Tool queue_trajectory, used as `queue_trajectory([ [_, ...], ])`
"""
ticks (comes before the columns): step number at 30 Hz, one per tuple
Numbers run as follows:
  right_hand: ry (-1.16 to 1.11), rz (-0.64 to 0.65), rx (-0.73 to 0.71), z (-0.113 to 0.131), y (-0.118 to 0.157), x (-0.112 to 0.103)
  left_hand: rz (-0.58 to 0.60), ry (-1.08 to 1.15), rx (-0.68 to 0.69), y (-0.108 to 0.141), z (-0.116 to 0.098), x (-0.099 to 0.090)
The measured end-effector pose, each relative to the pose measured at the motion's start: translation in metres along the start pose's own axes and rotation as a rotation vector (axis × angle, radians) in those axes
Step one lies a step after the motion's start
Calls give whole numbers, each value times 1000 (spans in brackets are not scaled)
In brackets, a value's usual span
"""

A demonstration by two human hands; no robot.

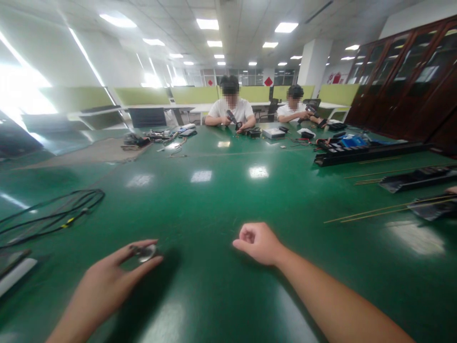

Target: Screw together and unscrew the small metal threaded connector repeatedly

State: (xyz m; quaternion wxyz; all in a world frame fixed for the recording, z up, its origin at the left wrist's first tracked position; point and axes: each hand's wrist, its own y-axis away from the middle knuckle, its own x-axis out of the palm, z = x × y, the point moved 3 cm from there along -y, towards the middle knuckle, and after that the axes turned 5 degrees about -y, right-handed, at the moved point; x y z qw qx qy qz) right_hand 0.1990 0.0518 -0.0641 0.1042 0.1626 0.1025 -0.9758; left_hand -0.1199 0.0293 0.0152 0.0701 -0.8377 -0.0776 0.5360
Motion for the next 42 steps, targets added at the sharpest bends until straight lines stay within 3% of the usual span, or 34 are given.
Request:
queue_trajectory([
  [4,-78,-13,17,0,0,-2,208,307,272,-35,-72,65],
  [7,-152,-31,22,-1,0,-3,357,510,270,-41,-112,109],
  [9,-182,-25,24,-2,0,-2,387,603,308,-38,-124,124],
  [14,-185,-21,14,-4,-1,0,315,648,435,-28,-119,124],
  [26,-208,4,17,-1,3,-2,386,769,338,-24,-120,121],
  [38,-211,-13,9,3,3,-4,281,771,144,-30,-113,130],
  [42,-212,-27,14,4,2,-5,242,765,156,-29,-114,128],
])
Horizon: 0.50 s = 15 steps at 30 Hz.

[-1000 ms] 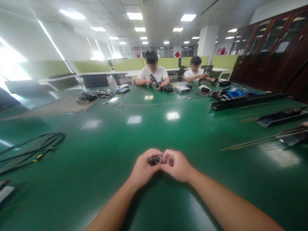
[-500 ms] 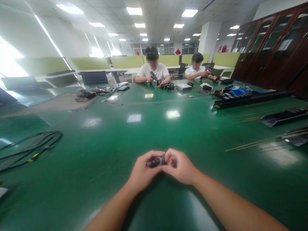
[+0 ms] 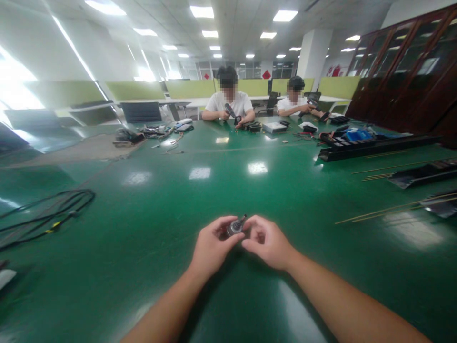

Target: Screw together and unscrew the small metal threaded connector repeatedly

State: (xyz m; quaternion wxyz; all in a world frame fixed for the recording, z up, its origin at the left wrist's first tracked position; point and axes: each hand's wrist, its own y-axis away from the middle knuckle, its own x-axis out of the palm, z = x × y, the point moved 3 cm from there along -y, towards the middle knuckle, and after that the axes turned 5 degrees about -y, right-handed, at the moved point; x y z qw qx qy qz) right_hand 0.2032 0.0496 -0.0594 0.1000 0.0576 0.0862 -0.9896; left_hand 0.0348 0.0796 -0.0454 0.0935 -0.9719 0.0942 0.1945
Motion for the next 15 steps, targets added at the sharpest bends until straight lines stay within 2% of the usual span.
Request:
queue_trajectory([
  [8,-11,-8,-1,0,0,-1,-39,-122,83,2,-1,-2],
  [15,-96,-48,9,-1,-1,-3,-21,-110,151,3,-9,-3],
])
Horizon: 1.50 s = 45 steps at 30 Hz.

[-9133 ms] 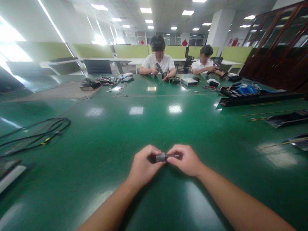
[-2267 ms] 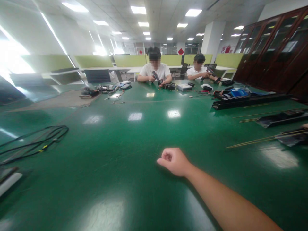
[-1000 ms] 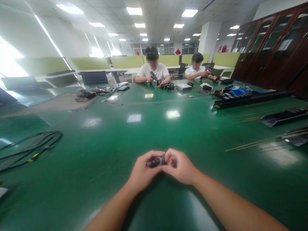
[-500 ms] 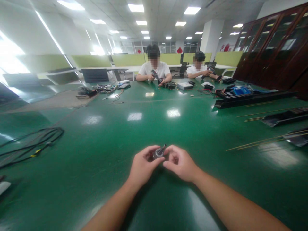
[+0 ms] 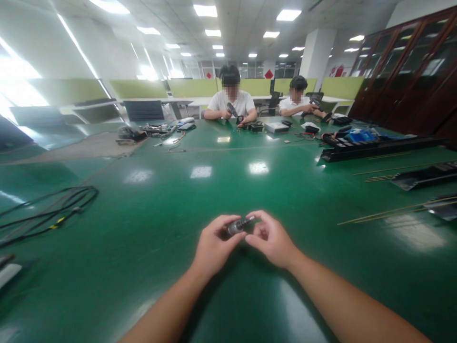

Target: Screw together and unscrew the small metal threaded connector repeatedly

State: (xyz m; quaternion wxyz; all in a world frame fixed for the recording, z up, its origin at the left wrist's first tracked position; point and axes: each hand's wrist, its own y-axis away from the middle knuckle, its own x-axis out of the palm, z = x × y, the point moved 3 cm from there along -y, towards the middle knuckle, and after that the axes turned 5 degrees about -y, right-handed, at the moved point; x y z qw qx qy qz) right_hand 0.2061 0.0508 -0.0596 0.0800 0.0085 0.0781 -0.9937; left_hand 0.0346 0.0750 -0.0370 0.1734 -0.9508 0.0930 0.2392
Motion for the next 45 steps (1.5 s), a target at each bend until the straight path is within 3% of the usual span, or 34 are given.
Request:
queue_trajectory([
  [11,-53,-20,34,-4,0,-1,38,106,-59,2,7,6],
  [22,-5,-5,14,4,0,0,16,-12,62,5,-4,3],
  [45,91,-42,0,-2,-3,-1,7,-27,93,5,-5,3],
])
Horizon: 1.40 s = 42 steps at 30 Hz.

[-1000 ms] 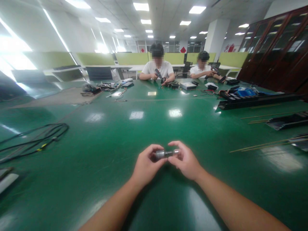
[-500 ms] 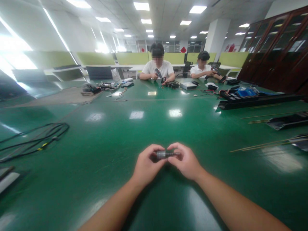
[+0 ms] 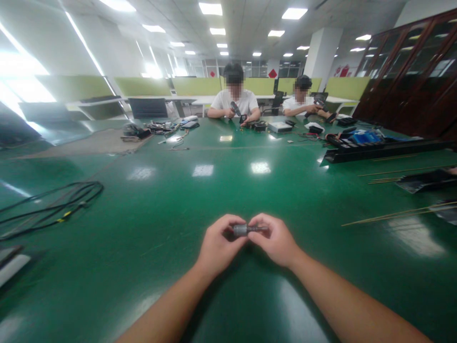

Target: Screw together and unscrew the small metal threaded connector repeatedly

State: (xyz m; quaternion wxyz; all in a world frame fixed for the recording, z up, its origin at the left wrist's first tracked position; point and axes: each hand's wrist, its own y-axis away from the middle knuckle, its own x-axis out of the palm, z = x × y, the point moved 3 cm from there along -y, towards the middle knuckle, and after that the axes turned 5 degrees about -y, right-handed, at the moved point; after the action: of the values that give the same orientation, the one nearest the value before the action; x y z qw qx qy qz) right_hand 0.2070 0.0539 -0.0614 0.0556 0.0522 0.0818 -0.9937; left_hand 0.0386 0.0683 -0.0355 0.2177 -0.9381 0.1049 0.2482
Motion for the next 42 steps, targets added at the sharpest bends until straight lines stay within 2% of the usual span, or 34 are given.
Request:
queue_trajectory([
  [17,18,-4,16,-2,-1,-1,-30,3,-9,0,1,0],
  [31,-76,-15,37,0,-1,0,-67,0,22,1,4,-1],
  [42,-12,-40,21,-5,-1,0,-86,-8,46,0,6,-3],
])
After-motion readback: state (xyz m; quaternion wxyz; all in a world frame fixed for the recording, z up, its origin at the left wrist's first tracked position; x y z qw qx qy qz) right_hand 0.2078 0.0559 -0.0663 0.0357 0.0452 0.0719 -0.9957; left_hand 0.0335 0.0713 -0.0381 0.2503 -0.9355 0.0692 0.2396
